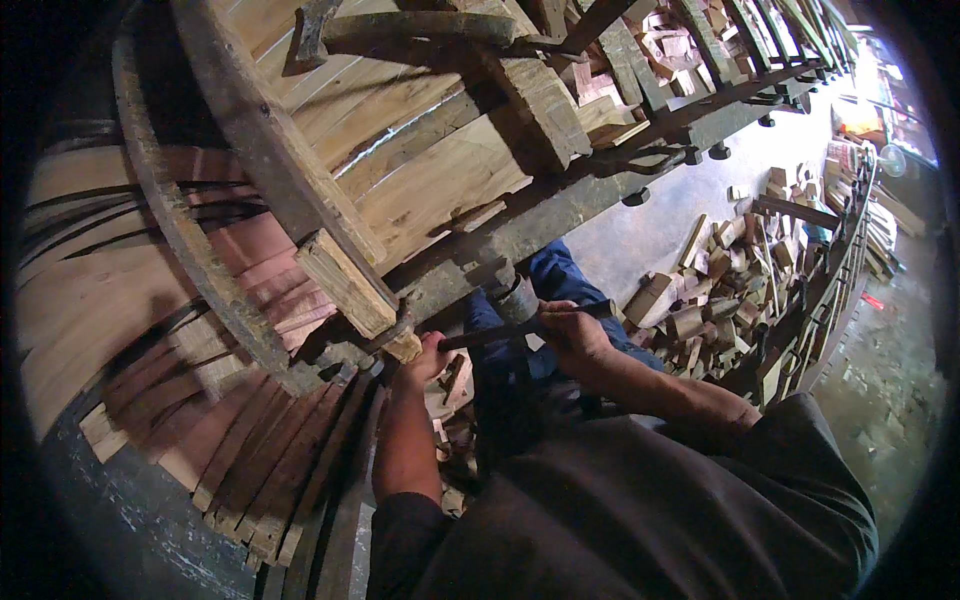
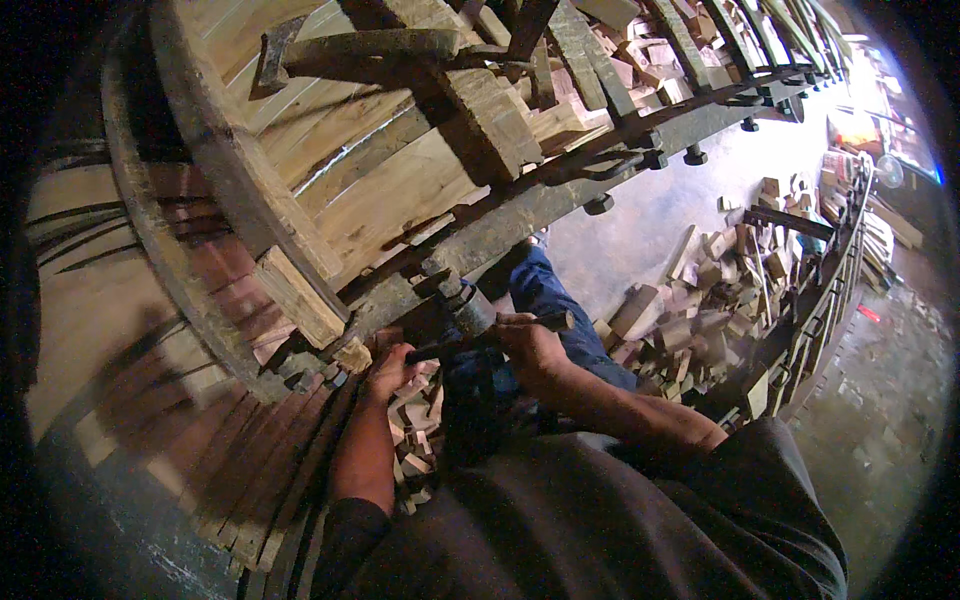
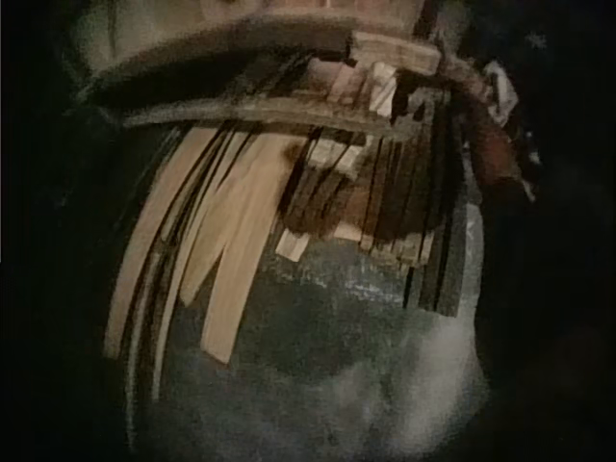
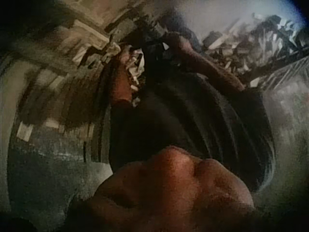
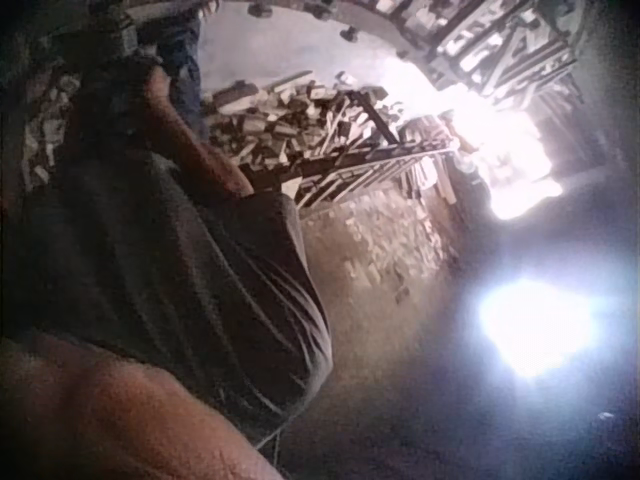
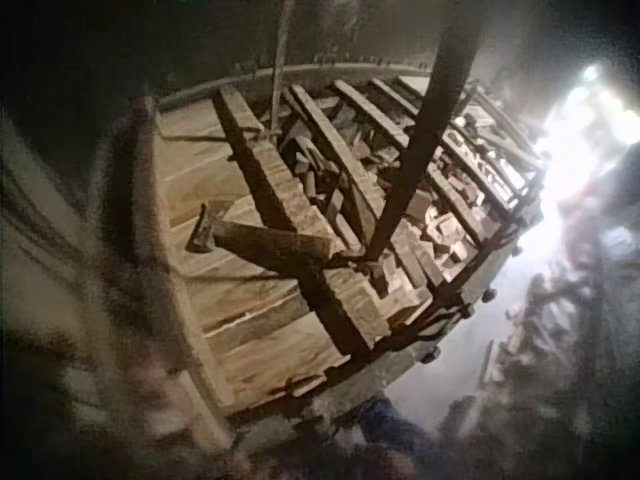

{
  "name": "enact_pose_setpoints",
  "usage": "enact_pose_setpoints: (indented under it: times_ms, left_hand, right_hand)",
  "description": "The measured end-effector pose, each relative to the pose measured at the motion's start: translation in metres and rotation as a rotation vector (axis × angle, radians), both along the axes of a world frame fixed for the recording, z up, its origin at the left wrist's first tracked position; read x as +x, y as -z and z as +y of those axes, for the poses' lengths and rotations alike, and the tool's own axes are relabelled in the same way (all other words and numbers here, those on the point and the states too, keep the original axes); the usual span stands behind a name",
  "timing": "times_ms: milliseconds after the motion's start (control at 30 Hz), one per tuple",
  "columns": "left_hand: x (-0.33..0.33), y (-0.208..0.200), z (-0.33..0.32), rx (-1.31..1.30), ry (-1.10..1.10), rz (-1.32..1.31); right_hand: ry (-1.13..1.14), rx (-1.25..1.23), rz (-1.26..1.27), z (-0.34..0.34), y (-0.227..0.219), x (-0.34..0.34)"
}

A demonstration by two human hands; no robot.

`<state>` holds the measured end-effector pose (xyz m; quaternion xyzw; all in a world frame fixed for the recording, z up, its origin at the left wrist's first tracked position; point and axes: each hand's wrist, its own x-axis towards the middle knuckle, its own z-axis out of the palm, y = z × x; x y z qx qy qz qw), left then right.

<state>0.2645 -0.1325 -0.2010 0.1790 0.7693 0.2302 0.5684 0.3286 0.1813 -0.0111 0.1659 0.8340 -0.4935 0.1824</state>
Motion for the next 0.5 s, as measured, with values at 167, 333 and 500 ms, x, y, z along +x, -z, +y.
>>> enact_pose_setpoints:
  times_ms: [167,333,500]
  left_hand:
    - [-0.044,-0.084,0.007,-0.082,0.117,-0.245]
    - [-0.031,-0.188,-0.03,-0.172,-0.01,0.054]
    - [-0.043,-0.188,-0.016,-0.254,0.142,0.319]
  right_hand:
    - [0.883,-1.572,-0.39,0.019,0.094,0.047]
    - [0.826,-1.149,-0.502,-0.003,0.124,0.053]
    - [1.12,-1.404,-0.609,-0.015,0.074,0.003]
